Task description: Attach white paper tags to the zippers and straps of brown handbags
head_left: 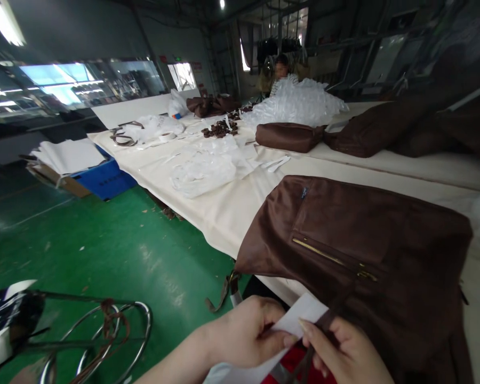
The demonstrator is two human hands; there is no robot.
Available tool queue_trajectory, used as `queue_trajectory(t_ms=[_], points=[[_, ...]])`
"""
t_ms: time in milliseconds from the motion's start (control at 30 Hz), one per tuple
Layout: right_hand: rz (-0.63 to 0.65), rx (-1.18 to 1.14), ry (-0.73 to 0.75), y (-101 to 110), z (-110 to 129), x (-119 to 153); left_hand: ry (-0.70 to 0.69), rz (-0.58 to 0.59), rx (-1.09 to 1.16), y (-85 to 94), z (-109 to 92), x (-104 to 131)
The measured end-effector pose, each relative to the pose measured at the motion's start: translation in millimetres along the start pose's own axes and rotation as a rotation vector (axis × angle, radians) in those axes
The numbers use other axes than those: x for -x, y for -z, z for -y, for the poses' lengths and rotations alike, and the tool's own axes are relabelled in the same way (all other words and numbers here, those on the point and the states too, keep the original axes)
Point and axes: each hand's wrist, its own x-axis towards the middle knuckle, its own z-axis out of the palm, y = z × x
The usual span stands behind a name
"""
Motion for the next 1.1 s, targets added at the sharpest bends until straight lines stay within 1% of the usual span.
queue_trajectory(t_ms=[100, 133, 167, 267, 333, 367, 433, 567, 633, 700, 800, 933, 1100], points=[[-0.056, 0.078, 0.038, -3, -4, 0, 0.064, -0.233, 0.003, -1.0, -7, -4], [-0.070, 0.099, 0.042, -4, -4, 0, 0.092, -0.289, 0.026, -2.2, -8, -7], [-0.083, 0.118, 0.048, -5, -3, 0, 0.120, -0.318, 0.056, -3.9, -9, -10], [-0.062, 0.111, 0.052, -2, 2, 2, 0.188, -0.315, 0.180, -9.3, -8, -17], [-0.072, 0.010, 0.053, 2, 5, 6, 0.185, -0.331, 0.243, -9.0, -5, -18], [-0.094, -0.061, 0.059, 6, 6, 10, 0.164, -0.343, 0.238, -7.0, -3, -17], [-0.180, -0.189, 0.080, 14, 9, 17, 0.093, -0.333, 0.154, -0.1, -1, -12], [-0.368, -0.339, 0.093, 29, 17, 29, -0.054, -0.219, -0.123, 13.4, 1, 1], [-0.454, -0.400, 0.097, 32, 22, 32, -0.093, -0.165, -0.203, 15.3, -1, 7], [-0.502, -0.430, 0.097, 33, 24, 32, -0.115, -0.118, -0.245, 14.6, -3, 12], [-0.490, -0.435, 0.083, 31, 21, 28, -0.129, -0.089, -0.311, 12.4, -8, 16], [-0.437, -0.437, 0.074, 30, 14, 23, -0.149, -0.101, -0.392, 12.2, -13, 17], [-0.419, -0.465, 0.085, 30, 13, 21, -0.174, -0.096, -0.463, 10.7, -17, 18]])
